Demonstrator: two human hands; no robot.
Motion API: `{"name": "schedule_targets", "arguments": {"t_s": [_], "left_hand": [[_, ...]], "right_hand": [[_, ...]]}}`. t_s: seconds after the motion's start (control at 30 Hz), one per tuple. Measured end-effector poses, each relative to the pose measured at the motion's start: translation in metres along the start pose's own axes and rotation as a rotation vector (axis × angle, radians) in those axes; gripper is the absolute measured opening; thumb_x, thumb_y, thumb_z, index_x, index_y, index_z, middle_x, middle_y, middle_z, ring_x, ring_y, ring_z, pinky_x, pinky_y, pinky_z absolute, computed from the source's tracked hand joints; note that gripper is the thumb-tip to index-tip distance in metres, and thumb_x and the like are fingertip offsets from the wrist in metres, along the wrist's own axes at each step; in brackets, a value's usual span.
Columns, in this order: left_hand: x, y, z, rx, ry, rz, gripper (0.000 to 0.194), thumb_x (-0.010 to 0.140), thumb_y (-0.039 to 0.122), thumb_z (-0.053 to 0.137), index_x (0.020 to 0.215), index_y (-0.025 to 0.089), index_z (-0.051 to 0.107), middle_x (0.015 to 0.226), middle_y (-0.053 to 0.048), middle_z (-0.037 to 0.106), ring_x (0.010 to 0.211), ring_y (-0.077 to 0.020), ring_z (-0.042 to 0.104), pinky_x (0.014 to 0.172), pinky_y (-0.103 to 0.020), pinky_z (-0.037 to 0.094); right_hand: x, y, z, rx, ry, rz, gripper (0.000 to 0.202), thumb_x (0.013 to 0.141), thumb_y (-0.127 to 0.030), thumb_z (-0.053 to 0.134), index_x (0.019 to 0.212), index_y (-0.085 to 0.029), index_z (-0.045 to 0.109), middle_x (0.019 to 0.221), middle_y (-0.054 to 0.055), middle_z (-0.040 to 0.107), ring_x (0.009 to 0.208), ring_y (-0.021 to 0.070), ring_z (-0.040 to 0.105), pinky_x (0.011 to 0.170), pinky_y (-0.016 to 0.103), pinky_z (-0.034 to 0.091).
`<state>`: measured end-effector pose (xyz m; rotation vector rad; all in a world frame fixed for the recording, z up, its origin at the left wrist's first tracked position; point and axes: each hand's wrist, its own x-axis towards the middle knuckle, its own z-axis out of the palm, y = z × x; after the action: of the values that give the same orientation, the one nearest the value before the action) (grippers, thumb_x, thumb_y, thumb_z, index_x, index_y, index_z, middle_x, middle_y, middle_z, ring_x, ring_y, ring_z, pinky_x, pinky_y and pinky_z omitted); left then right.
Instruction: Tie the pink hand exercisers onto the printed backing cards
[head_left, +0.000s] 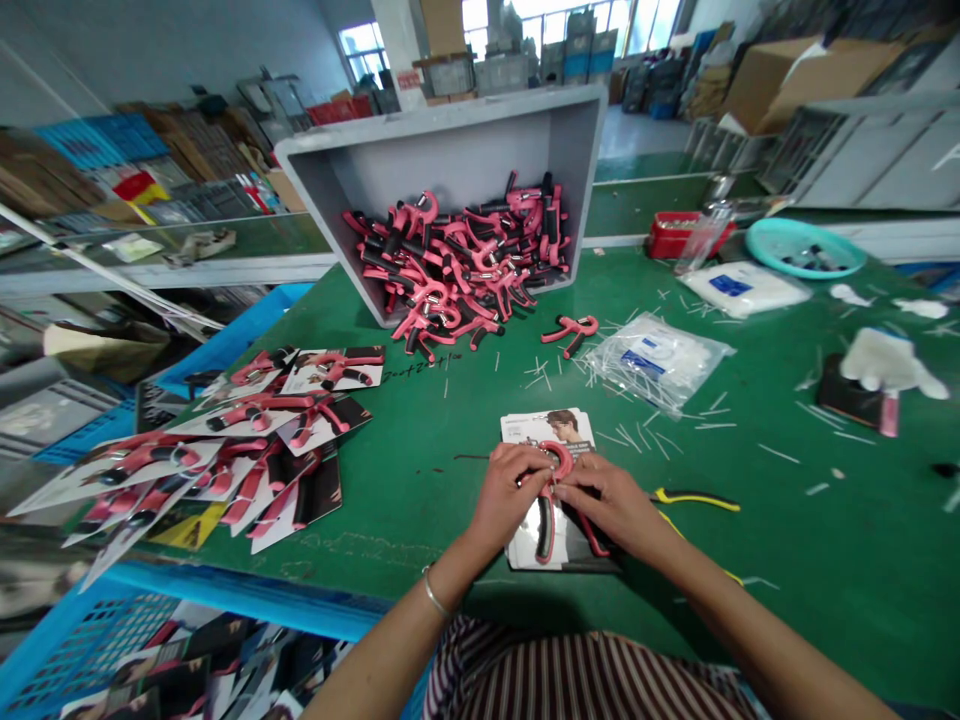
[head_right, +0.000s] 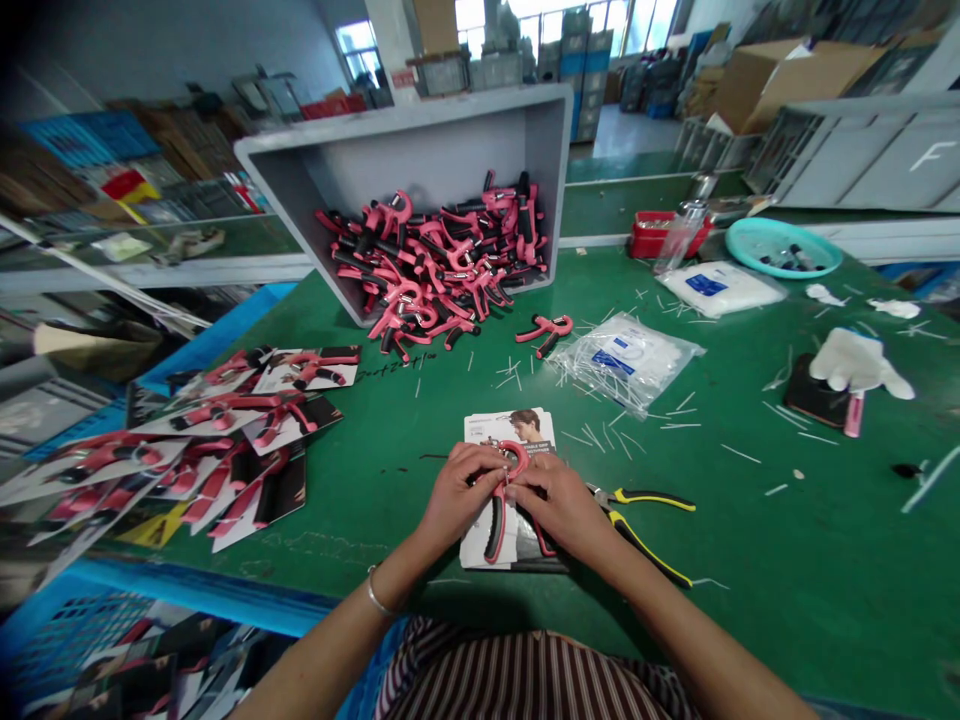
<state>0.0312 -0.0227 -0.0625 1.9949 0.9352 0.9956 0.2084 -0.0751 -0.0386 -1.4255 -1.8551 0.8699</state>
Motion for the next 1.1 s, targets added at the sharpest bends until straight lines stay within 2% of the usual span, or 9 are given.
{"name": "schedule_targets", "arguments": {"t_s": [0.23, 0.37, 0.5, 0.63, 0.7, 0.83, 0.9, 0.97, 1.1], "left_hand": [[-0.004, -0.001, -0.007, -0.003, -0.071, 0.045, 0.01, 0.088, 0.022, 0.063, 0.092, 0.023, 0.072, 0.096, -0.003, 0.073, 0.098, -0.02, 0.059, 0.095, -0.038, 0.039], [0.0, 0.007, -0.014, -0.05, -0.117, -0.079, 0.01, 0.088, 0.026, 0.062, 0.089, 0.023, 0.072, 0.09, -0.001, 0.073, 0.091, -0.0193, 0.059, 0.09, -0.035, 0.041], [0.007, 0.019, -0.018, -0.008, -0.018, -0.131, 0.009, 0.085, 0.024, 0.064, 0.078, 0.022, 0.07, 0.082, 0.0, 0.071, 0.087, -0.0192, 0.058, 0.086, -0.034, 0.041], [0.002, 0.031, -0.02, 0.07, 0.091, -0.052, 0.012, 0.088, 0.024, 0.062, 0.077, 0.021, 0.066, 0.079, 0.0, 0.068, 0.086, -0.0192, 0.057, 0.085, -0.034, 0.039], [-0.01, 0.035, -0.018, 0.159, 0.03, 0.035, 0.012, 0.09, 0.023, 0.058, 0.081, 0.021, 0.065, 0.083, -0.002, 0.068, 0.088, -0.0198, 0.056, 0.086, -0.036, 0.039], [-0.042, 0.035, -0.011, 0.408, -0.253, 0.283, 0.018, 0.093, 0.014, 0.047, 0.089, 0.019, 0.064, 0.088, -0.006, 0.068, 0.089, -0.0219, 0.055, 0.089, -0.041, 0.038], [-0.055, 0.035, -0.01, 0.483, -0.321, 0.318, 0.018, 0.093, 0.014, 0.047, 0.092, 0.02, 0.064, 0.09, -0.006, 0.068, 0.09, -0.0224, 0.055, 0.089, -0.042, 0.038], [-0.063, 0.037, -0.013, 0.516, -0.246, 0.218, 0.012, 0.091, 0.022, 0.054, 0.1, 0.02, 0.062, 0.103, -0.008, 0.066, 0.101, -0.0248, 0.053, 0.094, -0.044, 0.038], [-0.074, 0.038, -0.024, 0.569, -0.009, -0.078, 0.054, 0.076, 0.044, 0.073, 0.115, 0.013, 0.054, 0.118, -0.016, 0.056, 0.11, -0.0325, 0.048, 0.095, -0.051, 0.039]], "right_hand": [[0.003, 0.0, 0.006, 0.02, 0.056, 0.07, 0.023, 0.093, -0.031, 0.056, 0.08, -0.02, 0.071, 0.082, 0.002, 0.063, 0.082, 0.0183, 0.059, 0.076, 0.03, 0.043], [0.003, 0.0, 0.01, 0.028, 0.079, 0.081, 0.022, 0.094, -0.032, 0.054, 0.082, -0.021, 0.068, 0.082, 0.002, 0.062, 0.081, 0.0185, 0.058, 0.077, 0.03, 0.043], [-0.001, 0.001, 0.009, 0.049, 0.121, 0.092, 0.013, 0.092, -0.03, 0.057, 0.099, -0.021, 0.062, 0.09, 0.003, 0.059, 0.081, 0.0182, 0.057, 0.076, 0.031, 0.045], [0.001, 0.003, 0.011, 0.036, 0.158, 0.082, 0.011, 0.091, -0.026, 0.056, 0.099, -0.02, 0.058, 0.094, 0.005, 0.056, 0.084, 0.0184, 0.055, 0.076, 0.031, 0.046], [0.005, 0.004, 0.014, 0.032, 0.185, 0.077, 0.009, 0.09, -0.023, 0.056, 0.099, -0.019, 0.056, 0.094, 0.005, 0.055, 0.083, 0.0183, 0.055, 0.076, 0.031, 0.046], [0.014, 0.003, 0.02, 0.006, 0.184, 0.037, 0.004, 0.088, -0.018, 0.056, 0.092, -0.019, 0.055, 0.091, 0.004, 0.056, 0.085, 0.0193, 0.054, 0.076, 0.032, 0.045], [0.013, -0.001, 0.019, -0.021, 0.17, 0.015, 0.004, 0.088, -0.015, 0.056, 0.087, -0.019, 0.055, 0.089, 0.004, 0.056, 0.086, 0.0198, 0.053, 0.077, 0.033, 0.045], [0.007, -0.008, 0.014, -0.061, 0.166, -0.022, 0.006, 0.089, -0.014, 0.054, 0.087, -0.019, 0.055, 0.091, 0.005, 0.057, 0.089, 0.0205, 0.053, 0.08, 0.034, 0.045], [-0.017, -0.029, 0.005, -0.297, 0.035, -0.129, 0.01, 0.095, -0.019, 0.049, 0.093, -0.02, 0.059, 0.095, 0.007, 0.062, 0.093, 0.0231, 0.052, 0.086, 0.038, 0.043]]}}
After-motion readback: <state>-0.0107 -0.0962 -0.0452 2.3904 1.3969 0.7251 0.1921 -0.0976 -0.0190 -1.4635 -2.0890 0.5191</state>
